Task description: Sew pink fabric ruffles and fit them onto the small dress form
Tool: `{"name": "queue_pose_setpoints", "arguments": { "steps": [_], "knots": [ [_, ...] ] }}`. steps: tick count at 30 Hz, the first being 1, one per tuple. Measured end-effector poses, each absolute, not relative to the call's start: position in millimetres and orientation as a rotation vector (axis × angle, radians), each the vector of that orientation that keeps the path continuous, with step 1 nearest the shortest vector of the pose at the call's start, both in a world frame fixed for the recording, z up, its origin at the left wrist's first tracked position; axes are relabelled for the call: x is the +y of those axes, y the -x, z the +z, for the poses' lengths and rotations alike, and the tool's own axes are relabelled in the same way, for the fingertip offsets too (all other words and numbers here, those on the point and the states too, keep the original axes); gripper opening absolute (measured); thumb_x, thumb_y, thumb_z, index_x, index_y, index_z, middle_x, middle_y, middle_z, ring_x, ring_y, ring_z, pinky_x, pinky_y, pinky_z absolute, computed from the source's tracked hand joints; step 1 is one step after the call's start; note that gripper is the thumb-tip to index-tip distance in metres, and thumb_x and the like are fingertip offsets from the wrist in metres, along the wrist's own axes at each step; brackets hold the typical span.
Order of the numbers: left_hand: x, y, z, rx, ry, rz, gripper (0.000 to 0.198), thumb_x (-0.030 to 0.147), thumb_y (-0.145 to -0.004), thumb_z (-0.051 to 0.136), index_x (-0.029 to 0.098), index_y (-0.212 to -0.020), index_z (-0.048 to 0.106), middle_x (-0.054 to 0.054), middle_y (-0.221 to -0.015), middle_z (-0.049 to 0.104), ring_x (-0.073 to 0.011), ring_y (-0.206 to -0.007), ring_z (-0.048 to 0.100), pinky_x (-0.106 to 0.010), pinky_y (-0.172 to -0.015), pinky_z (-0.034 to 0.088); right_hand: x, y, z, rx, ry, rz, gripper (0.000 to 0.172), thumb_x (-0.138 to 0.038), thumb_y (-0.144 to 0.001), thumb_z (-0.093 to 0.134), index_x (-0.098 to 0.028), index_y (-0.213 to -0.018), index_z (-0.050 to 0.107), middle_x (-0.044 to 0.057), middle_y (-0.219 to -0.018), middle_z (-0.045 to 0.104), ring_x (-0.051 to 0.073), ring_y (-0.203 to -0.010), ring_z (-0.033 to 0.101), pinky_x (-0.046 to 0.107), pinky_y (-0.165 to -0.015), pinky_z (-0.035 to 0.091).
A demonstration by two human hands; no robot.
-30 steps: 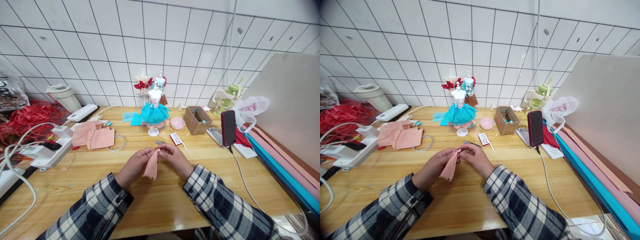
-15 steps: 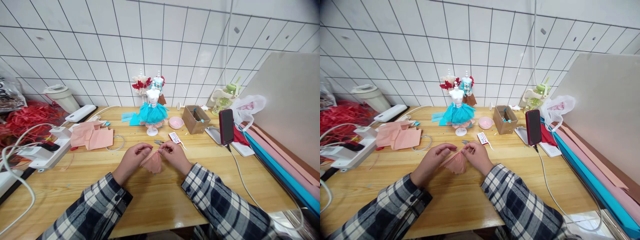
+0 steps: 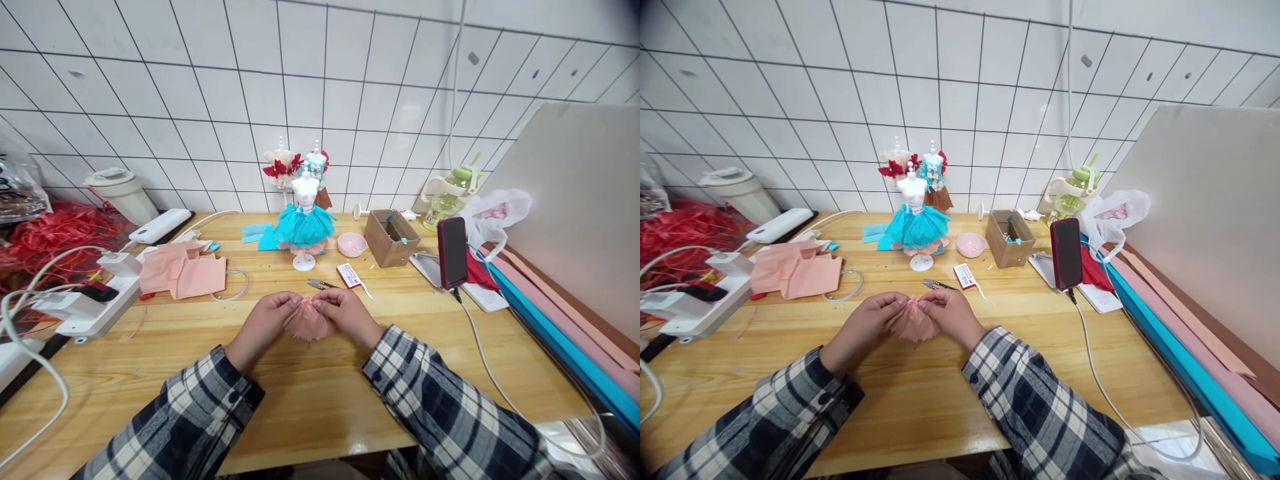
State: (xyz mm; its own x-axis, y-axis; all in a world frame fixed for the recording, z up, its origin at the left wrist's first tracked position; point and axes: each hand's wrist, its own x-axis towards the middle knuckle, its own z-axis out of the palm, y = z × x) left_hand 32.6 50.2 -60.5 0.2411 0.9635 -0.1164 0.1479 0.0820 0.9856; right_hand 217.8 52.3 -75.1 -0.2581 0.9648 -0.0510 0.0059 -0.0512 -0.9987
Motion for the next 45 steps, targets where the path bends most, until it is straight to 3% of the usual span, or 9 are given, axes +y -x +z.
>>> {"name": "queue_pose_setpoints", "arguments": {
  "steps": [4,6,14,21,27,33,39,42,45],
  "knots": [
    [52.7,-31.9,-58.3,1.117,-1.348,0.886,0.039,0.052,-0.076,0.067,0.016,-0.090,0.073,-0.008,-0.090,0.074,-0.0239,-0.087,0.065,-0.032,-0.077,0.048,54.0,-220.0,-72.8,-1.330,1.147,1.369,0.023,-0.038,-0.068,0.076,-0.018,-0.076,0.070,0.003,-0.078,0.070,0.017,-0.073,0.061,0.031,-0.071,0.047],
    [52.2,-31.9,-56.1,1.131,-1.396,0.835,0.035,0.047,-0.071,0.074,0.016,-0.086,0.075,-0.008,-0.088,0.074,-0.0231,-0.083,0.064,-0.030,-0.074,0.047,52.8,-219.4,-71.9,-1.314,1.130,1.376,0.021,-0.036,-0.067,0.077,-0.018,-0.073,0.070,0.002,-0.075,0.069,0.016,-0.071,0.059,0.030,-0.069,0.046],
    [45.6,-33.6,-56.2,0.875,-0.929,0.779,0.026,0.037,-0.072,0.078,0.014,-0.081,0.072,-0.006,-0.076,0.071,-0.0147,-0.065,0.059,-0.025,-0.064,0.043,45.8,-218.1,-68.1,-0.766,0.776,2.030,0.029,-0.032,-0.061,0.085,-0.016,-0.079,0.069,0.002,-0.076,0.069,0.012,-0.067,0.060,0.024,-0.067,0.047],
    [51.0,-32.9,-59.0,0.828,-0.943,0.926,0.026,0.040,-0.082,0.068,0.016,-0.090,0.071,-0.007,-0.087,0.072,-0.0168,-0.075,0.062,-0.026,-0.070,0.045,50.1,-220.7,-71.8,-0.787,0.821,1.929,0.036,-0.029,-0.065,0.083,-0.018,-0.097,0.072,0.004,-0.095,0.071,0.012,-0.073,0.062,0.024,-0.067,0.047],
    [48.2,-34.0,-59.5,0.845,-0.904,0.917,0.024,0.037,-0.078,0.073,0.013,-0.083,0.070,-0.004,-0.078,0.069,-0.0139,-0.067,0.059,-0.024,-0.063,0.043,48.2,-219.9,-73.1,-0.797,0.794,1.963,0.035,-0.030,-0.065,0.084,-0.018,-0.095,0.072,0.002,-0.088,0.071,0.011,-0.070,0.062,0.023,-0.065,0.048],
    [47.1,-34.6,-58.0,0.751,-0.786,0.891,0.029,0.039,-0.077,0.073,0.014,-0.091,0.070,-0.008,-0.087,0.071,-0.0173,-0.074,0.063,-0.027,-0.068,0.046,49.1,-221.5,-72.6,-0.780,0.756,2.014,0.040,-0.033,-0.066,0.083,-0.019,-0.101,0.071,0.003,-0.087,0.071,0.013,-0.070,0.062,0.026,-0.066,0.050],
    [47.5,-35.9,-59.5,0.914,-1.049,0.882,0.027,0.040,-0.074,0.075,0.015,-0.084,0.071,-0.004,-0.081,0.070,-0.0150,-0.072,0.059,-0.024,-0.066,0.042,48.3,-220.7,-66.1,-1.031,0.866,1.755,0.041,-0.053,-0.076,0.070,-0.017,-0.096,0.073,0.005,-0.089,0.071,0.017,-0.083,0.063,0.028,-0.075,0.046],
    [47.2,-36.7,-61.7,0.986,-1.102,0.858,0.029,0.043,-0.073,0.076,0.014,-0.078,0.070,-0.002,-0.073,0.067,-0.0128,-0.064,0.054,-0.022,-0.058,0.038,46.7,-218.1,-65.2,-1.122,0.883,1.714,0.037,-0.048,-0.070,0.077,-0.018,-0.091,0.072,0.003,-0.085,0.070,0.016,-0.080,0.062,0.028,-0.076,0.045],
    [46.5,-37.2,-62.0,0.943,-1.023,0.858,0.029,0.042,-0.072,0.077,0.014,-0.078,0.069,-0.004,-0.075,0.068,-0.0145,-0.066,0.057,-0.024,-0.061,0.041,45.7,-215.9,-67.5,-1.085,0.859,1.740,0.038,-0.039,-0.064,0.084,-0.020,-0.094,0.070,0.001,-0.083,0.069,0.014,-0.075,0.062,0.027,-0.073,0.045]
  ]
}}
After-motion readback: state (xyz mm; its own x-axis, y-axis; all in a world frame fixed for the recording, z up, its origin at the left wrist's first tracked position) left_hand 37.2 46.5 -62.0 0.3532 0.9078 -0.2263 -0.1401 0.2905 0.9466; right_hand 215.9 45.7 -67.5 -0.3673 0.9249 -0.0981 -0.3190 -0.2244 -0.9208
